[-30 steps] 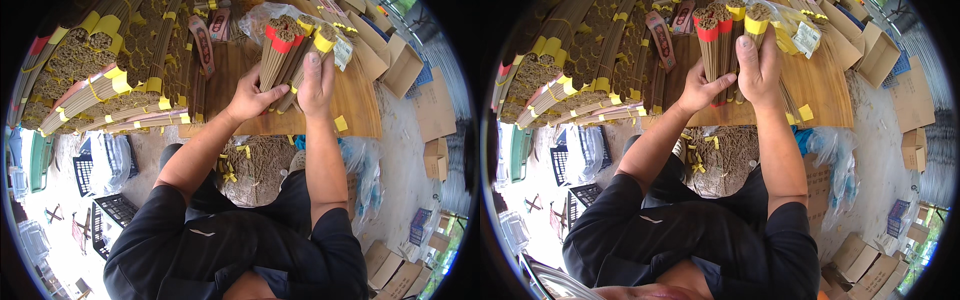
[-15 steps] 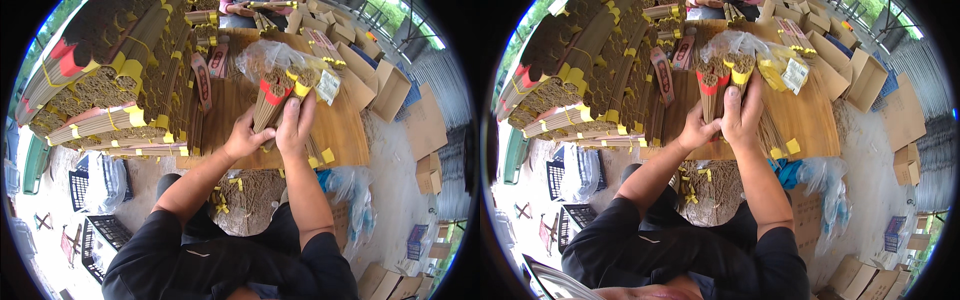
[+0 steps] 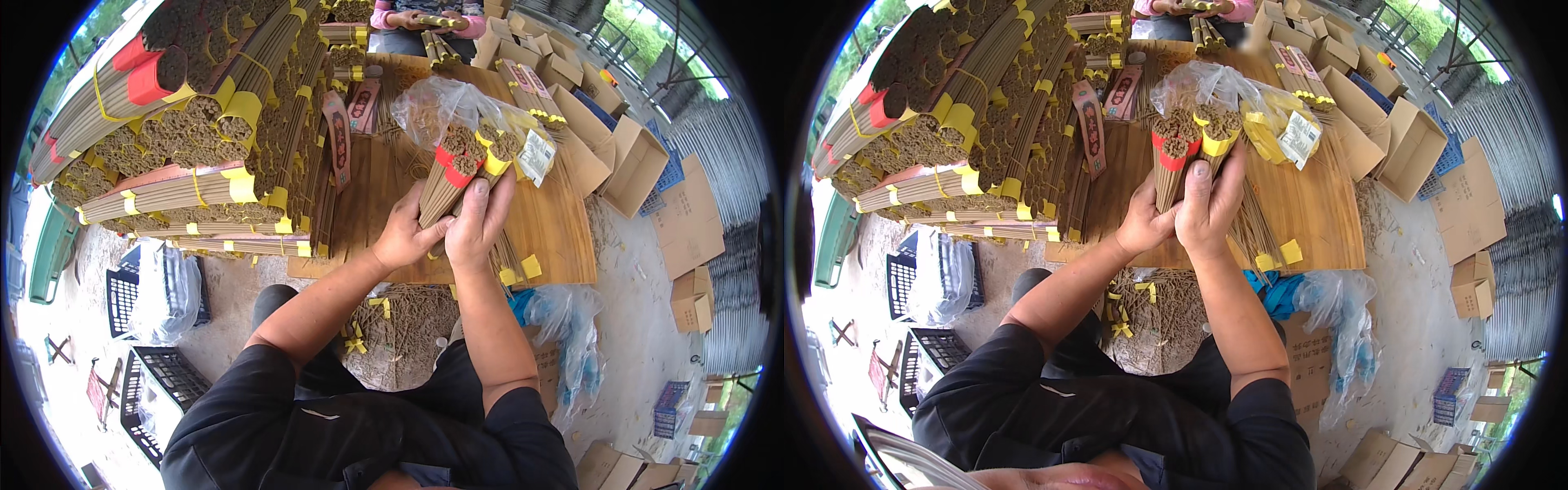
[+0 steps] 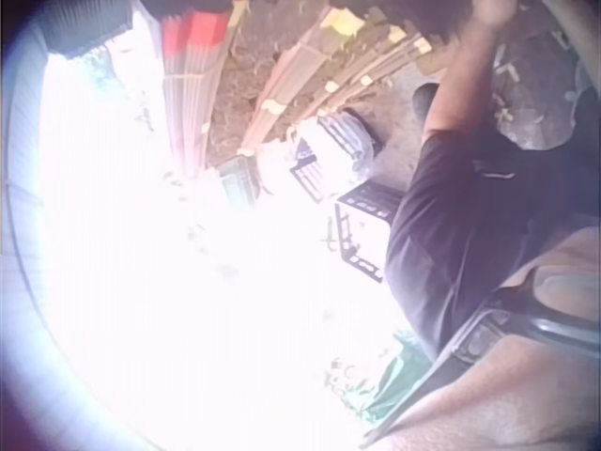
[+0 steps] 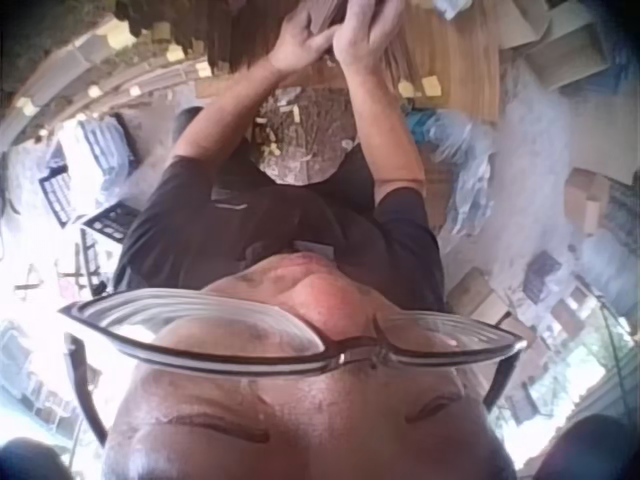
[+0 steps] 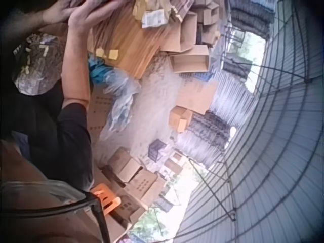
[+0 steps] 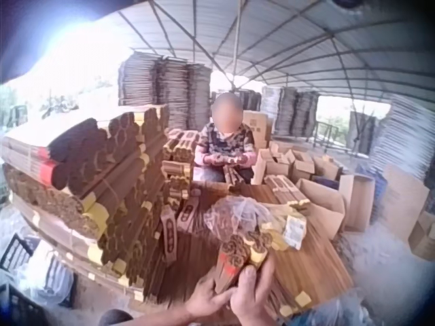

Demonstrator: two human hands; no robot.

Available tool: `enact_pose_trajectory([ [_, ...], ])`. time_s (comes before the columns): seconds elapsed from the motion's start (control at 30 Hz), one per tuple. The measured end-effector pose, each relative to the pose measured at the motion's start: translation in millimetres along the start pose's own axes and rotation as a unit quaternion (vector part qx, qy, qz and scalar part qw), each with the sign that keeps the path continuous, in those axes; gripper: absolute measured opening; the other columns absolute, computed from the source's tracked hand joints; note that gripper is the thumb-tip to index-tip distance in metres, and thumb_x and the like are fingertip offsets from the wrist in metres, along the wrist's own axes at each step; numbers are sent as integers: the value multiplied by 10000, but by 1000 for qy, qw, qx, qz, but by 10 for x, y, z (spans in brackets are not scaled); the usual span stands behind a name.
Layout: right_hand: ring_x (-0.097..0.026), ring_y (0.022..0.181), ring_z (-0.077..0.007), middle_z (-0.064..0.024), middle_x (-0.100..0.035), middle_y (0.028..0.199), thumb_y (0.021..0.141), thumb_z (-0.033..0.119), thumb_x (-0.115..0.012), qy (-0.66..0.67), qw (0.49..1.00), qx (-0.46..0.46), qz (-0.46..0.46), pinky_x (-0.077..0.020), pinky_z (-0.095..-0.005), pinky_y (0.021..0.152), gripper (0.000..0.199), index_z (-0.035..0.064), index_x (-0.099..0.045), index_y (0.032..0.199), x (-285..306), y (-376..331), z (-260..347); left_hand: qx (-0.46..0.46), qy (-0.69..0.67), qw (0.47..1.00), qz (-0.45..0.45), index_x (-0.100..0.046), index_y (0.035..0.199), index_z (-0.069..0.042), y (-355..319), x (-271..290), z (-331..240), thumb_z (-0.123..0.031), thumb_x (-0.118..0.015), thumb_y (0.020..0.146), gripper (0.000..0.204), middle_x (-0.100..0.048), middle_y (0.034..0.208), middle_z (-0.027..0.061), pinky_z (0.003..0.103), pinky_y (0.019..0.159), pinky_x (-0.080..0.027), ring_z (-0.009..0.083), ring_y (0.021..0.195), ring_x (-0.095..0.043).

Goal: The person gathers loose incense sticks from a table, aligns them into bundles, and secures them with red and yellow rubber bands. The person then places the finished bundles onto a large stack of similar bundles.

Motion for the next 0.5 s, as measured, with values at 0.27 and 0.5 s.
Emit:
enact_pose_trajectory([
  [0.27, -480, 1281, -228, -168, -472, 1428, 1074, 334, -473, -31, 999, 11, 12, -385, -391, 1096, 629, -56, -271, 1523, 16, -13, -47, 15, -2, 1000, 3, -530, 1323, -7, -4, 38, -36, -282, -782, 862, 593, -632, 1217, 179, 414, 973, -493, 317, 1117, -643],
  [0.5, -520, 1241, -239, -170, -517, 1383, 1024, 409, -586, -5, 1000, -26, -4, -413, -404, 1067, 725, -79, -322, 1489, 91, -100, -230, 27, -28, 999, -5, -539, 1335, 0, 15, 67, -76, -277, -788, 851, 611, -648, 1214, 192, 419, 983, -496, 329, 1156, -639],
])
Point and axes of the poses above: each hand's wrist, its own y-axis towards the middle knuckle, its own x-axis out of the back of the hand, z = x × y, the point moved 6 cm from there along y, towards the middle knuckle
